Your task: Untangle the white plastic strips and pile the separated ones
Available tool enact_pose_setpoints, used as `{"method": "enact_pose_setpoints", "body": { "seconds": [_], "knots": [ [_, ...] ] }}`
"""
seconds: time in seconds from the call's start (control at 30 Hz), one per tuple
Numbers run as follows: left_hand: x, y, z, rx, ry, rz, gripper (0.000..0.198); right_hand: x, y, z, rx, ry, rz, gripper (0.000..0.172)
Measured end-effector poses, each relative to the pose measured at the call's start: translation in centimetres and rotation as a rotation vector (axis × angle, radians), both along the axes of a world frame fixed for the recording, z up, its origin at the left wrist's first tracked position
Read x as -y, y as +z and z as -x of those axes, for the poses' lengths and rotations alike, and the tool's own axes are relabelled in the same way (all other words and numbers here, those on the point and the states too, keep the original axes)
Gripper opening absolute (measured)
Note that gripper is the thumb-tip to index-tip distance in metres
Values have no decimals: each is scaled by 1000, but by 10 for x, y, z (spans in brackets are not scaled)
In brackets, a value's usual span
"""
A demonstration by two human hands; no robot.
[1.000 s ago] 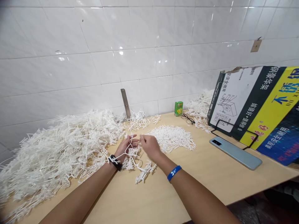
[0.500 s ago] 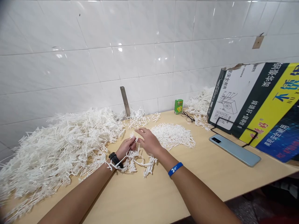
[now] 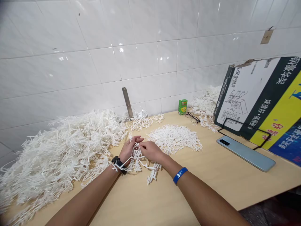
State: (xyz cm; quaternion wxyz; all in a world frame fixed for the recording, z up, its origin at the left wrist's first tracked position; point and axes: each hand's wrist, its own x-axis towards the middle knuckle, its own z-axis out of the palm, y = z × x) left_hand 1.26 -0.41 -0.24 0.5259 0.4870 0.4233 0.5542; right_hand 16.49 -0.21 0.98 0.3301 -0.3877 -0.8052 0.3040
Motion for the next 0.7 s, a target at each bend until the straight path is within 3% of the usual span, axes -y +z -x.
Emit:
{"method": "enact_pose_setpoints", "body": {
  "seconds": [0.17,0.23,0.3,0.4,0.53,0.57,0.63,0.7],
  "knots": [
    [-4,2,9,-5,175,30,53,20,2,18,-45,212,-2,34],
    [-3,5,11,26,154,46,53,25,3,22,-52,245,-43,35],
    [-1,8,11,40,102,52,53,23,5,20,-88,161,-67,35],
    [2,12,9,84,46,89,52,6,7,1,-140,-126,-58,37],
    [3,15,6,141,13,136,47,-23,6,-34,64,-464,-134,33],
    [3,15,6,143,9,142,47,-28,5,-39,114,-521,-148,28],
    [2,15,6,138,-2,145,47,-32,4,-44,199,-591,-175,36],
    [3,14,6,121,-15,122,49,-28,5,-40,188,-583,-200,39]
  ]
}}
